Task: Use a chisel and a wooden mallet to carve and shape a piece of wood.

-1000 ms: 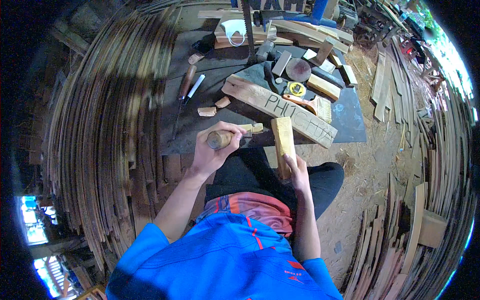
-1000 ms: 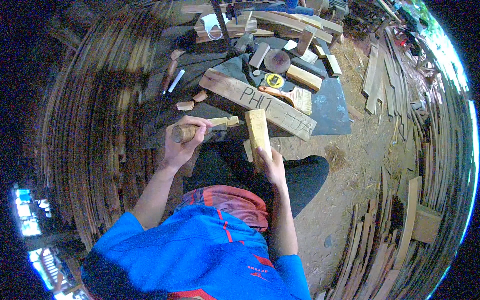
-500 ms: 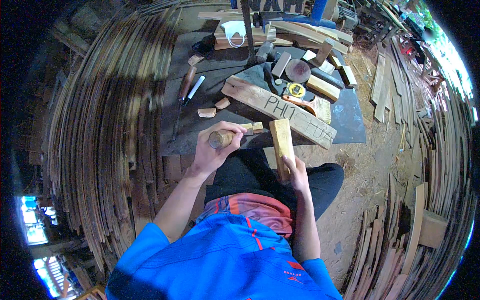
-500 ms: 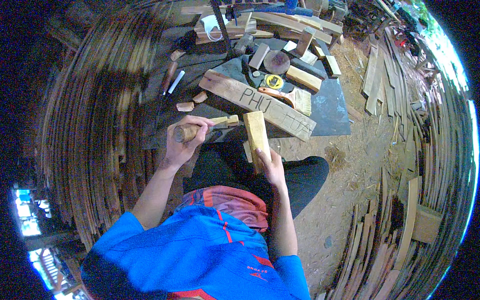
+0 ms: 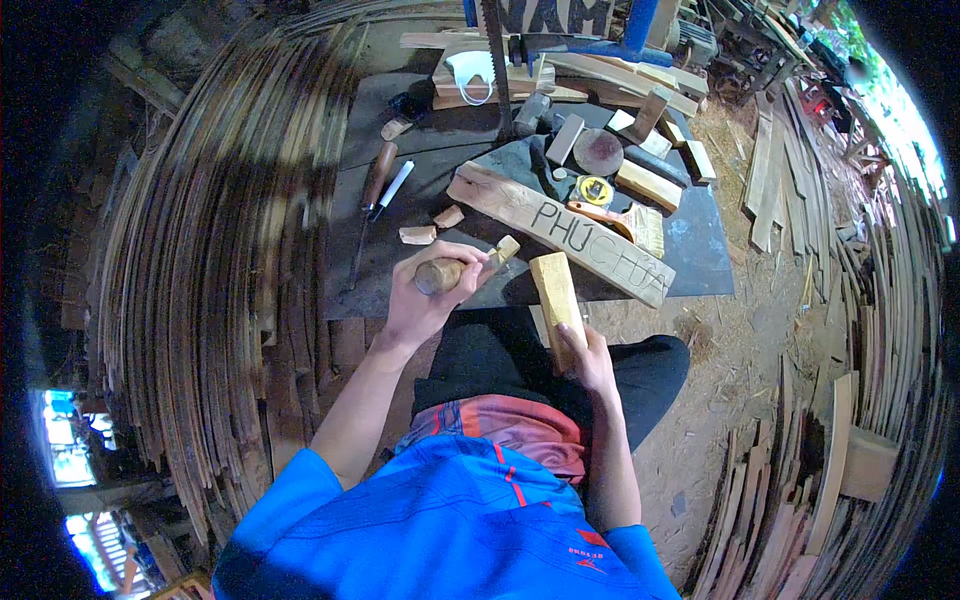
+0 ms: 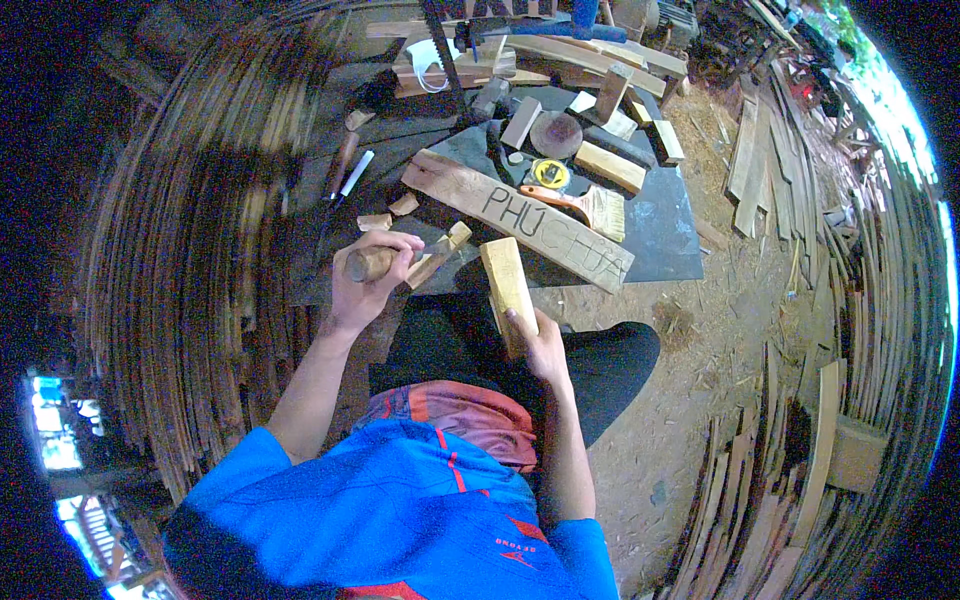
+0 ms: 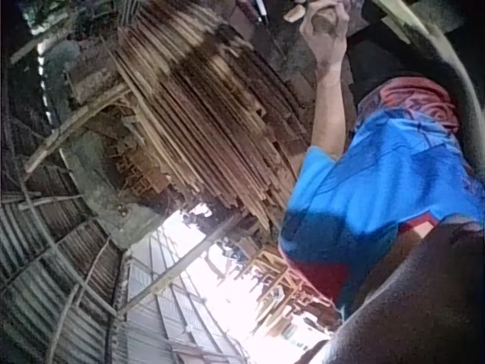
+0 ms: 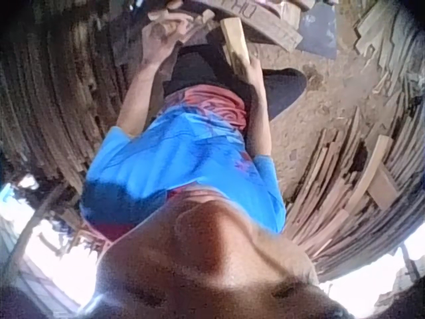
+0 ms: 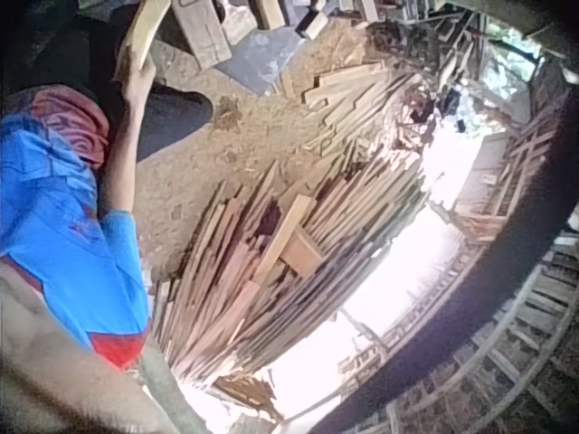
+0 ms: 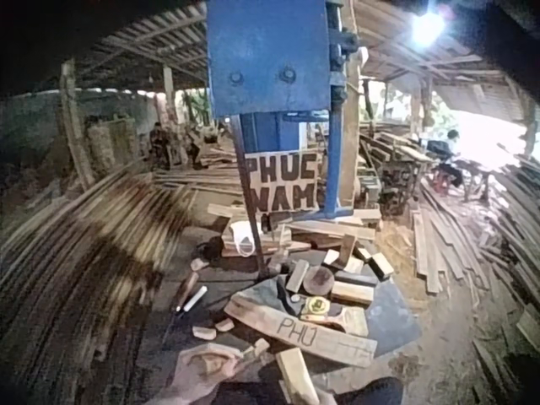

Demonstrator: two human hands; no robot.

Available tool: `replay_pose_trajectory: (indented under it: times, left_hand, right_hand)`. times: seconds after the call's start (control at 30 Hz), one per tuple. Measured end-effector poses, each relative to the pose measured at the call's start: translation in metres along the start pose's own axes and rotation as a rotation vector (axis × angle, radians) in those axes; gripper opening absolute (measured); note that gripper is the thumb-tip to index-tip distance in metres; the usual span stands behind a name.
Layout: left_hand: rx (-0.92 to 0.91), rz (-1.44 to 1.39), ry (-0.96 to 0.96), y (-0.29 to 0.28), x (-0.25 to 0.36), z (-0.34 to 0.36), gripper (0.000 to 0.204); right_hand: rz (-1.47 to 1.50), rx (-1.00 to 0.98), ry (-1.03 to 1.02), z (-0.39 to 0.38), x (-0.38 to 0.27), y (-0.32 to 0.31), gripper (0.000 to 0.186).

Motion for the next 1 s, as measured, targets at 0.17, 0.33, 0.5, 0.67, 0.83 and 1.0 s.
replay_pose_trajectory:
  times: [0.17, 0.33, 0.5, 0.67, 0.83, 1.0]
  left_hand:
    - [0.054, 0.012, -0.062, -0.001, -0.006, 0.007, 0.009]
    - [0.197, -0.031, -0.086, -0.007, -0.019, 0.011, 0.011]
    - [0.314, 0.011, -0.131, -0.007, -0.018, 0.014, 0.016]
    - [0.339, 0.244, -0.072, -0.008, -0.017, 0.019, 0.016]
    - [0.312, 0.413, -0.090, -0.005, -0.017, 0.030, 0.022]
    - [0.293, 0.711, -0.002, 0.009, -0.018, 0.061, 0.047]
  right_hand:
    - [0.025, -0.028, 0.013, 0.003, 0.011, -0.001, 0.056]
    - [-0.001, 0.005, 0.009, -0.004, -0.008, 0.001, 0.053]
    - [0.001, 0.008, 0.008, -0.002, -0.004, -0.001, 0.051]
    - [-0.025, -0.024, 0.052, -0.004, -0.006, -0.001, 0.053]
    - [0.007, -0.011, -0.005, -0.004, -0.007, 0.001, 0.051]
    - [0.097, -0.062, 0.049, -0.001, 0.007, 0.003, 0.048]
Point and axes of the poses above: each hand's wrist, its own z-axis towards the middle knuckle, its own y-axis out of the palm, x = y × z, the point moved 7 cm from there along z, towards the middle knuckle, and after that the axes turned 6 degrees about -z, right-handed, at the moved point
